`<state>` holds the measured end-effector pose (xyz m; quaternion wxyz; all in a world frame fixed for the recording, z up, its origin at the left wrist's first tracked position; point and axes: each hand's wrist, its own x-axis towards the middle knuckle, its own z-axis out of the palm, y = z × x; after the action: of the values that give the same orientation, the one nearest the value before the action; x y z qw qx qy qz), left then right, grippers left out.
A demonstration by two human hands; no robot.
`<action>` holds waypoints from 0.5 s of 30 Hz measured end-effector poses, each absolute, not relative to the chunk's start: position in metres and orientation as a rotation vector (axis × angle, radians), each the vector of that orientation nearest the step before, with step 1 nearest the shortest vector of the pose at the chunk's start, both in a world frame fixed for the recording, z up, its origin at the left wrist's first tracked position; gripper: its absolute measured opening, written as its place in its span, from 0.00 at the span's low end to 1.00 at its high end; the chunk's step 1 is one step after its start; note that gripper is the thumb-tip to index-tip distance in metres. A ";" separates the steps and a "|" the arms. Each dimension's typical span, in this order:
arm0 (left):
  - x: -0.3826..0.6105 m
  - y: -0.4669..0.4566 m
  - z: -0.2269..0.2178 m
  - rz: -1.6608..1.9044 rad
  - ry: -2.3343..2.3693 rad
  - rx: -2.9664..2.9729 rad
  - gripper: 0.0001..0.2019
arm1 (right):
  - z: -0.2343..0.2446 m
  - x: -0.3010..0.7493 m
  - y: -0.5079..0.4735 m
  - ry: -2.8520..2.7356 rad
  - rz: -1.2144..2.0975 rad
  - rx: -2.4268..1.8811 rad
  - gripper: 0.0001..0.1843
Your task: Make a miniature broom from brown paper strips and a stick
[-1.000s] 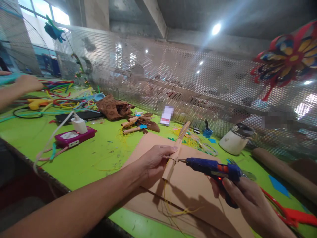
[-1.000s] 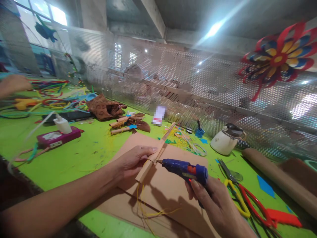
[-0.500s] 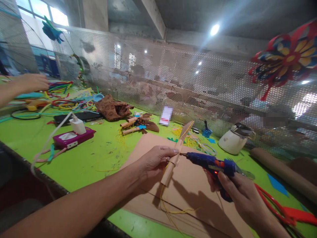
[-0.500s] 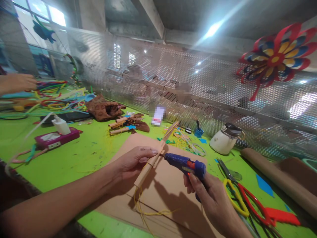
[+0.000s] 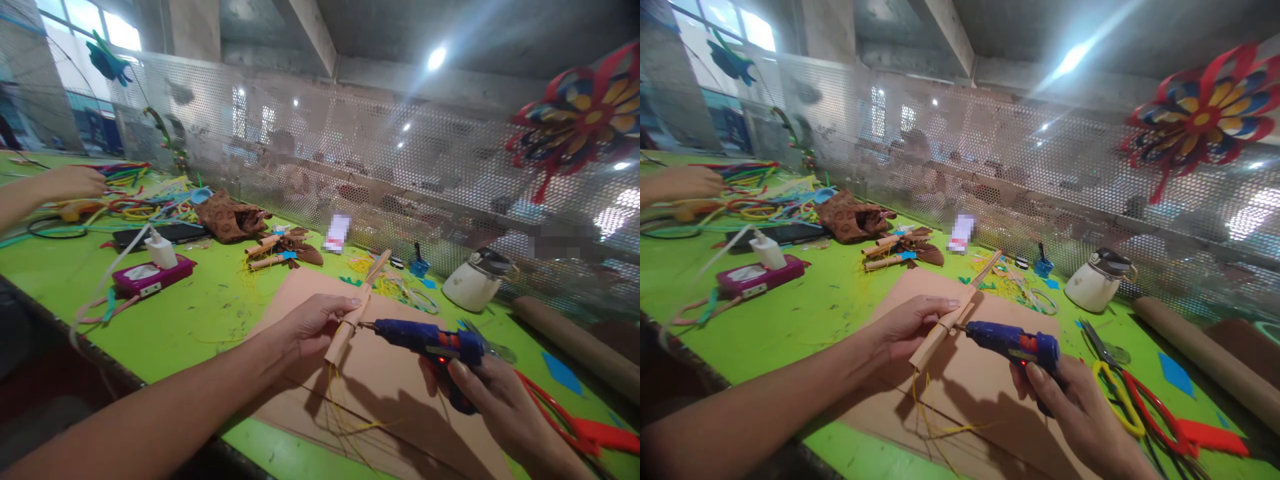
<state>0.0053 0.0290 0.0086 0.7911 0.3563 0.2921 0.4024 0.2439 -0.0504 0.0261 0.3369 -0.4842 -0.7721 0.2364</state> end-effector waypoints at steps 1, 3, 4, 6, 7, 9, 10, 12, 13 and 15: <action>0.005 0.029 0.009 0.857 0.623 0.764 0.09 | 0.026 0.244 -0.051 -2.029 0.612 -1.255 0.26; 0.005 0.030 0.010 0.849 0.622 0.752 0.09 | 0.027 0.244 -0.051 -2.046 0.604 -1.262 0.26; 0.005 0.029 0.011 0.848 0.629 0.744 0.09 | 0.027 0.245 -0.052 -2.049 0.605 -1.273 0.26; 0.005 0.029 0.014 0.861 0.650 0.727 0.08 | 0.027 0.246 -0.051 -2.060 0.644 -1.279 0.26; 0.004 0.028 0.015 0.870 0.656 0.722 0.08 | 0.027 0.248 -0.051 -2.050 0.670 -1.275 0.27; 0.003 0.028 0.016 0.879 0.651 0.719 0.07 | 0.026 0.251 -0.050 -1.994 0.731 -1.260 0.29; 0.003 0.027 0.017 0.886 0.644 0.721 0.07 | 0.026 0.252 -0.050 -1.957 0.758 -1.253 0.30; 0.003 0.027 0.017 0.887 0.628 0.722 0.06 | 0.025 0.252 -0.049 -1.899 0.791 -1.253 0.31; 0.003 0.027 0.017 0.887 0.624 0.722 0.06 | 0.025 0.252 -0.049 -1.892 0.804 -1.256 0.30; 0.004 0.026 0.016 0.890 0.624 0.725 0.06 | 0.024 0.249 -0.049 -1.903 0.811 -1.257 0.28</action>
<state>0.0036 0.0264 0.0159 0.7939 0.3374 0.2903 0.4142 0.2494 -0.0490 0.0244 0.3526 -0.4860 -0.7357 0.3135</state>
